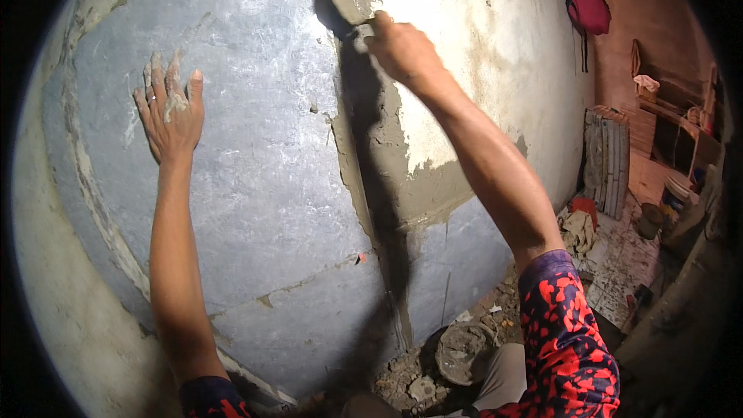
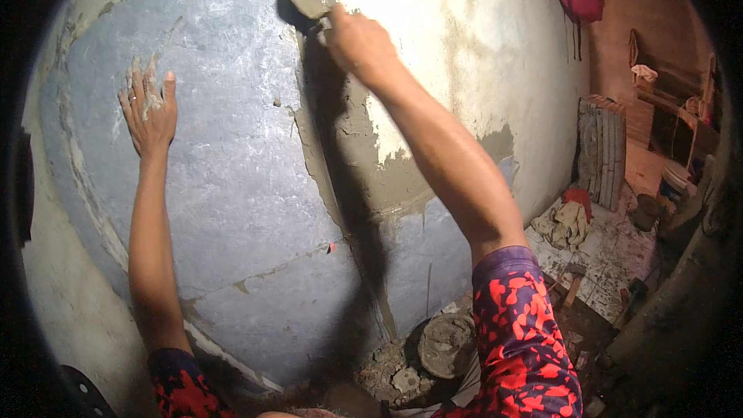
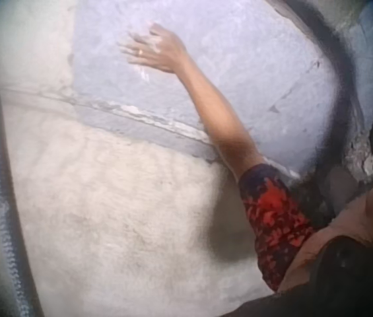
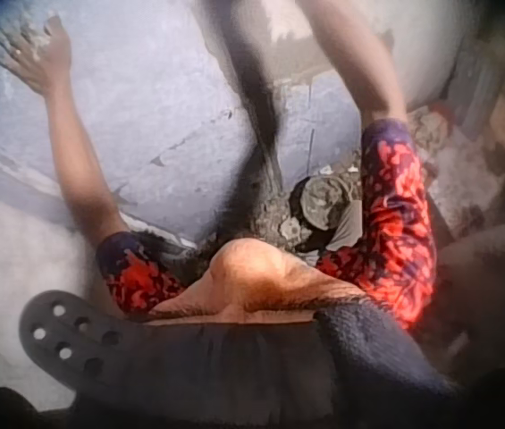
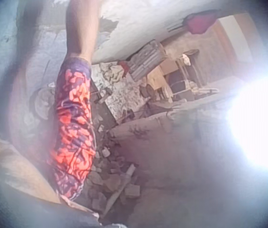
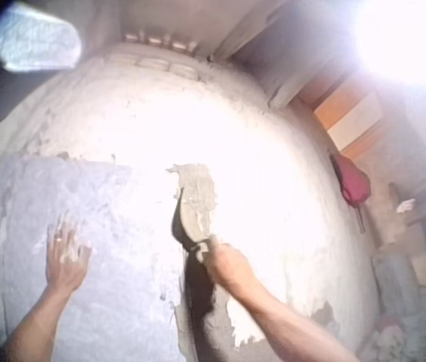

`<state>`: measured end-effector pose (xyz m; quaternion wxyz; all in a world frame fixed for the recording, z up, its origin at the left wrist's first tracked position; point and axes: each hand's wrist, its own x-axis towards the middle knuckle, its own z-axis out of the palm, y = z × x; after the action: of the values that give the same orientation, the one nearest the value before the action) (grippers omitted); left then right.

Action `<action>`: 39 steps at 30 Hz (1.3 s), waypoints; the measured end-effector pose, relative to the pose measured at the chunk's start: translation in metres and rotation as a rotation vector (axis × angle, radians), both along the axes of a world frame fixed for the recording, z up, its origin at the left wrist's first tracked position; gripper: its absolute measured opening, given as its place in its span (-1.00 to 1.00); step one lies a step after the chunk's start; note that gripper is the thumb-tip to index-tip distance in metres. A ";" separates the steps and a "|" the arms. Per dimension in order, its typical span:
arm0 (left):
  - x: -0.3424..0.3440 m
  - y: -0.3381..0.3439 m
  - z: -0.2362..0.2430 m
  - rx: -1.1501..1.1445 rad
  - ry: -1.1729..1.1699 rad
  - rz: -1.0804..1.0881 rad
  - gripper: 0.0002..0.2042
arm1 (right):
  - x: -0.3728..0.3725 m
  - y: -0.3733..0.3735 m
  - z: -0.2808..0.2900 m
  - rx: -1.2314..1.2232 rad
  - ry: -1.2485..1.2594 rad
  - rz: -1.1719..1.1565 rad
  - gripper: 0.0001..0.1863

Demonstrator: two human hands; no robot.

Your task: The person applies mortar to a wall and between tiles using a trowel, scooping mixture from a bucket and smoothing it into gaps.

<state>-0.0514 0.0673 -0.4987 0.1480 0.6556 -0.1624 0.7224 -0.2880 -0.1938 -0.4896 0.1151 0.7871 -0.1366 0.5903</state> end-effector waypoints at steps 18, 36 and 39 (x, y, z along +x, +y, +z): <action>0.000 0.001 -0.001 0.007 0.021 -0.014 -0.39 | -0.024 -0.035 0.029 0.178 -0.038 0.368 -0.55; 0.005 0.003 -0.002 -0.002 -0.006 -0.038 -0.40 | -0.042 -0.045 -0.063 0.676 0.153 0.915 -0.45; 0.009 0.006 -0.001 0.000 -0.020 0.011 -0.41 | -0.039 -0.038 -0.082 0.723 0.072 0.950 -0.46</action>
<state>-0.0426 0.0730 -0.5001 0.1425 0.6492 -0.1601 0.7298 -0.3270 -0.2319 -0.5713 -0.4321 0.7707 0.0423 0.4664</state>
